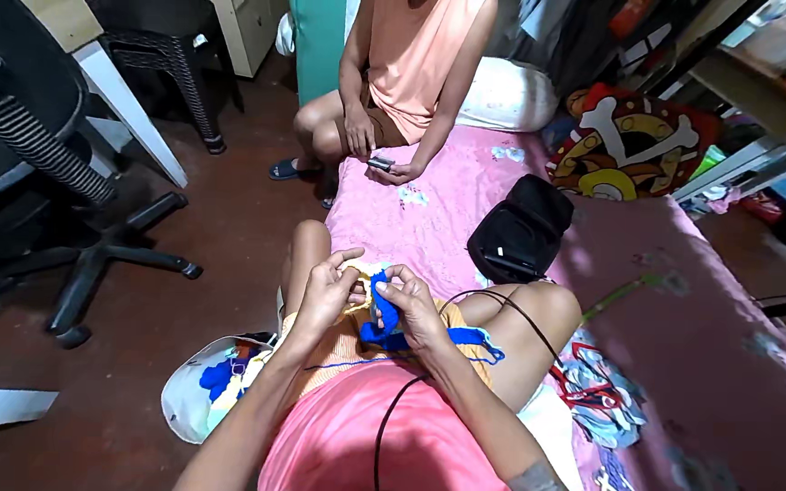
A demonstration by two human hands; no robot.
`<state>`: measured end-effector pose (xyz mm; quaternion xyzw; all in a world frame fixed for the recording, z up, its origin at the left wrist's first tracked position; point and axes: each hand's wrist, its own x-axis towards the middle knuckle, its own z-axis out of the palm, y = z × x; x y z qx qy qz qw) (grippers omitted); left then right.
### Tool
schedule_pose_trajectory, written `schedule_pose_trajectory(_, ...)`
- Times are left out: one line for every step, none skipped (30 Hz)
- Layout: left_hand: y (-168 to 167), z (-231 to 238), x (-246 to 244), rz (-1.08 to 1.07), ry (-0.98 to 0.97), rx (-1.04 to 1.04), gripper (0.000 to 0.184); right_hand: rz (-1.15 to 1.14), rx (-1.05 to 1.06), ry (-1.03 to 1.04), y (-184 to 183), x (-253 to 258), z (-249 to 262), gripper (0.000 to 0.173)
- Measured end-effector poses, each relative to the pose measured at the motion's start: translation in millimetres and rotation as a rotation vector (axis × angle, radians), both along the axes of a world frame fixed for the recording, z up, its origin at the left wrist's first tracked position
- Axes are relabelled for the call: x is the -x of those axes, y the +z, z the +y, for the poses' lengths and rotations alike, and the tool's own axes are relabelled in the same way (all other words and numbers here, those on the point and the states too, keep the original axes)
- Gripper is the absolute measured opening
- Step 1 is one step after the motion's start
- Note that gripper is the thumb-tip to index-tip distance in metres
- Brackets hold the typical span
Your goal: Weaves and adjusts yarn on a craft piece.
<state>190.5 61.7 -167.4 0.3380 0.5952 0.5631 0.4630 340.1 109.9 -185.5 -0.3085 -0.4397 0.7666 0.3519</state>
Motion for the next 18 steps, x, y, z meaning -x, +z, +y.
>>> schedule_pose_trajectory(0.4, 0.8, 0.0, 0.001, 0.001, 0.013, 0.032, 0.001, -0.007, 0.0, -0.9, -0.1, 0.5, 0.015)
schedule_pose_trajectory(0.9, 1.5, 0.0, 0.003, -0.001, 0.021, 0.032, 0.006, -0.015, 0.001, -2.1, -0.5, 1.2, 0.015)
schedule_pose_trajectory(1.6, 1.9, -0.4, 0.008, -0.004, 0.022, 0.032, 0.01, -0.025, 0.003, -3.0, -0.6, 2.0, 0.017)
schedule_pose_trajectory(2.6, 2.2, -1.2, 0.023, -0.011, 0.016, 0.033, 0.006, -0.04, 0.014, -3.7, -0.8, 3.1, 0.02)
schedule_pose_trajectory(3.5, 2.3, -2.3, 0.047, -0.024, 0.003, 0.035, -0.009, -0.053, 0.023, -4.0, -0.8, 4.6, 0.023)
schedule_pose_trajectory(3.5, 1.9, -3.1, 0.076, -0.046, -0.016, 0.038, -0.031, -0.06, 0.033, -3.8, -1.4, 5.9, 0.025)
schedule_pose_trajectory(2.4, 1.3, -3.1, 0.11, -0.08, -0.041, 0.044, -0.06, -0.068, 0.037, -3.5, -1.9, 7.1, 0.025)
schedule_pose_trajectory(0.9, 0.7, -2.6, 0.149, -0.123, -0.066, 0.05, -0.089, -0.081, 0.04, -3.6, -2.5, 8.5, 0.022)
schedule_pose_trajectory(-0.7, 0.2, -1.5, 0.184, -0.177, -0.086, 0.059, -0.115, -0.096, 0.035, -4.1, -2.7, 9.8, 0.018)
schedule_pose_trajectory(-2.6, 0.1, -0.5, 0.214, -0.226, -0.108, 0.065, -0.142, -0.117, 0.03, -4.6, -2.9, 10.9, 0.014)
schedule_pose_trajectory(-4.5, 0.1, 0.1, 0.23, -0.255, -0.131, 0.07, -0.165, -0.147, 0.025, -5.2, -3.2, 12.2, 0.011)
schedule_pose_trajectory(-5.3, 0.3, 0.4, 0.234, -0.262, -0.148, 0.073, -0.187, -0.181, 0.032, -5.8, -4.0, 14.4, 0.008)
schedule_pose_trajectory(-3.9, 0.6, 0.7, 0.232, -0.261, -0.158, 0.074, -0.193, -0.208, 0.051, -6.0, -5.2, 17.4, 0.008)
schedule_pose_trajectory(-1.1, 1.1, 1.2, 0.227, -0.255, -0.165, 0.072, -0.171, -0.224, 0.081, -5.4, -6.6, 20.8, 0.01)
schedule_pose_trajectory(1.9, 1.8, 1.0, 0.223, -0.236, -0.172, 0.07, -0.135, -0.238, 0.121, -4.6, -8.1, 24.8, 0.013)
schedule_pose_trajectory(4.4, 2.8, 0.3, 0.23, -0.215, -0.186, 0.068, -0.094, -0.249, 0.164, -4.3, -9.0, 29.1, 0.017)
schedule_pose_trajectory(7.1, 4.4, -1.2, 0.256, -0.188, -0.213, 0.063, -0.055, -0.254, 0.204, -2.9, -9.4, 33.4, 0.022)
schedule_pose_trajectory(10.0, 6.7, -2.5, 0.31, -0.164, -0.256, 0.058, -0.02, -0.249, 0.24, 0.3, -10.0, 37.0, 0.027)
